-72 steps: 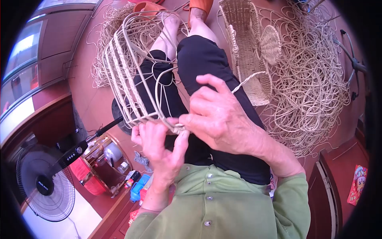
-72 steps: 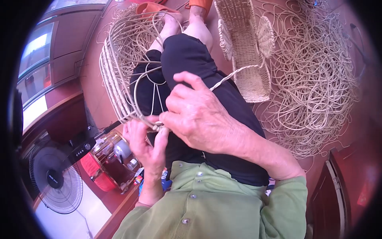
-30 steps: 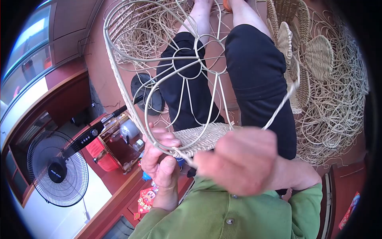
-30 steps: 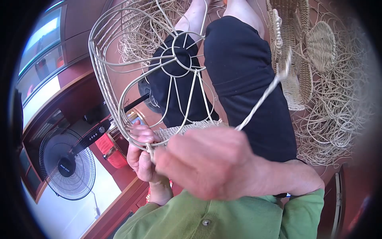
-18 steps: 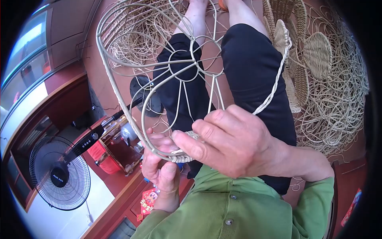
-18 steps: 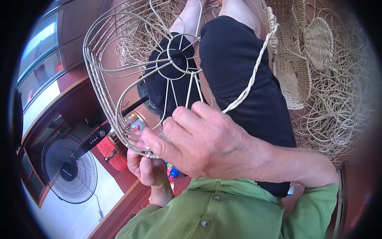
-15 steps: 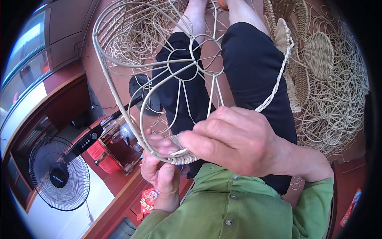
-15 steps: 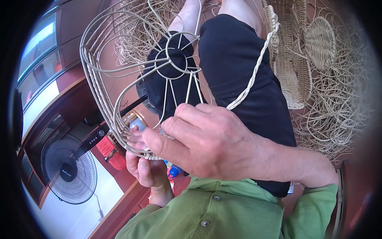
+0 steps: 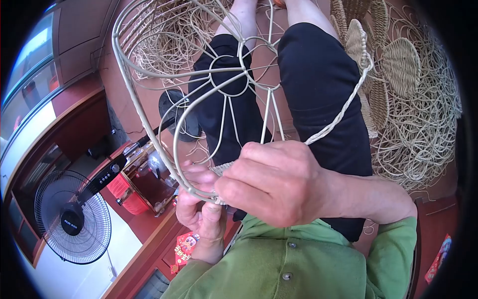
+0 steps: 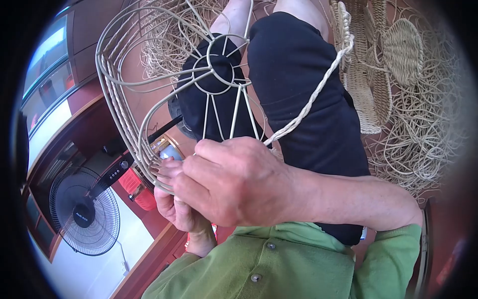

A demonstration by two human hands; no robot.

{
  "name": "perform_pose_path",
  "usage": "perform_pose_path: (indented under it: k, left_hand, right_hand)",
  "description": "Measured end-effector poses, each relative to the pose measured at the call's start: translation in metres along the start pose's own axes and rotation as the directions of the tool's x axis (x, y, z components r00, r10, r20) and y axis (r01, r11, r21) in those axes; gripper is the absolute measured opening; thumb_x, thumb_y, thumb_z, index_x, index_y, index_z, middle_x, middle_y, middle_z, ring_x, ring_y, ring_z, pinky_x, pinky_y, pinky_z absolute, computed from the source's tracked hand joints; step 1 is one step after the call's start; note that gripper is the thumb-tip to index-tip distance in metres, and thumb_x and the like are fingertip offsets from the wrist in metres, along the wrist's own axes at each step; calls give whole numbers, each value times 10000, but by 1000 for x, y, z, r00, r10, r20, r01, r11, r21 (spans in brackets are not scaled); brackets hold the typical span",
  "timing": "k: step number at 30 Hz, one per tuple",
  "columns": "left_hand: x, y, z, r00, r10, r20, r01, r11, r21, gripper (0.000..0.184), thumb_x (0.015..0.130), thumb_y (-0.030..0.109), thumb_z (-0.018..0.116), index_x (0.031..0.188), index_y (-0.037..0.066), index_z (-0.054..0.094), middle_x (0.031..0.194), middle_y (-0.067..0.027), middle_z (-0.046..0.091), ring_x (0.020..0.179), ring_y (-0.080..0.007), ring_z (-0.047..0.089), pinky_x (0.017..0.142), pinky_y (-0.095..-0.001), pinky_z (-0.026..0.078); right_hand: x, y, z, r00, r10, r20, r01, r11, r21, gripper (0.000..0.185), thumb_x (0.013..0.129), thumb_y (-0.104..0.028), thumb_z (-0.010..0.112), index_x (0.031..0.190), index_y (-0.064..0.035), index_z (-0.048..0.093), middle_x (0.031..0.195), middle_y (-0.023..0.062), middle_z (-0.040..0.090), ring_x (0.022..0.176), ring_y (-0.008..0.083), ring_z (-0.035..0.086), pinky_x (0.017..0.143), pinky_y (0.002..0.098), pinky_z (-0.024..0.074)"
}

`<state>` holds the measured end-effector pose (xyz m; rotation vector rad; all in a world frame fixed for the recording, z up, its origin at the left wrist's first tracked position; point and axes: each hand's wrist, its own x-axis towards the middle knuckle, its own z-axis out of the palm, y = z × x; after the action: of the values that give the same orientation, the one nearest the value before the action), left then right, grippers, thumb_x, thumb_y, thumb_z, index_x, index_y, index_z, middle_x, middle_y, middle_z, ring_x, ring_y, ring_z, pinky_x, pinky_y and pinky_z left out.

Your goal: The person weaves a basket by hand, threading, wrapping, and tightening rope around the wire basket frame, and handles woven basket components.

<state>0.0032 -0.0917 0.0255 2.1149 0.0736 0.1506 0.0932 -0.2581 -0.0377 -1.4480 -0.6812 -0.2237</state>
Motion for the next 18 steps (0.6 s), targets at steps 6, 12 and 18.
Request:
perform_pose_path:
  k: [6,12,18]
  left_hand:
    - [-3,0,11,981,-102,-164,99,995,-30,285,915,372,714,919,97,638,957,-91,697,986,-275,625,1152,-581,259]
    - [-5,7,15,973,-159,-169,142,984,-107,227,871,292,778,920,113,648,918,-71,708,992,-258,634,1193,-574,213]
    - [2,-10,5,1000,20,-13,-21,991,-131,187,901,226,712,953,54,663,1020,-128,687,1083,-264,601,1210,-521,217]
  right_hand:
    - [7,-8,6,997,73,-35,-72,997,32,198,761,-128,703,859,-44,552,731,54,546,549,146,544,423,283,410]
    - [5,-3,8,965,261,-6,-244,910,334,253,831,-196,775,812,-44,572,704,58,519,541,209,548,455,339,422]
    - [0,1,-25,946,301,115,-318,930,181,208,883,-126,737,735,-23,633,654,62,546,518,228,545,459,348,401]
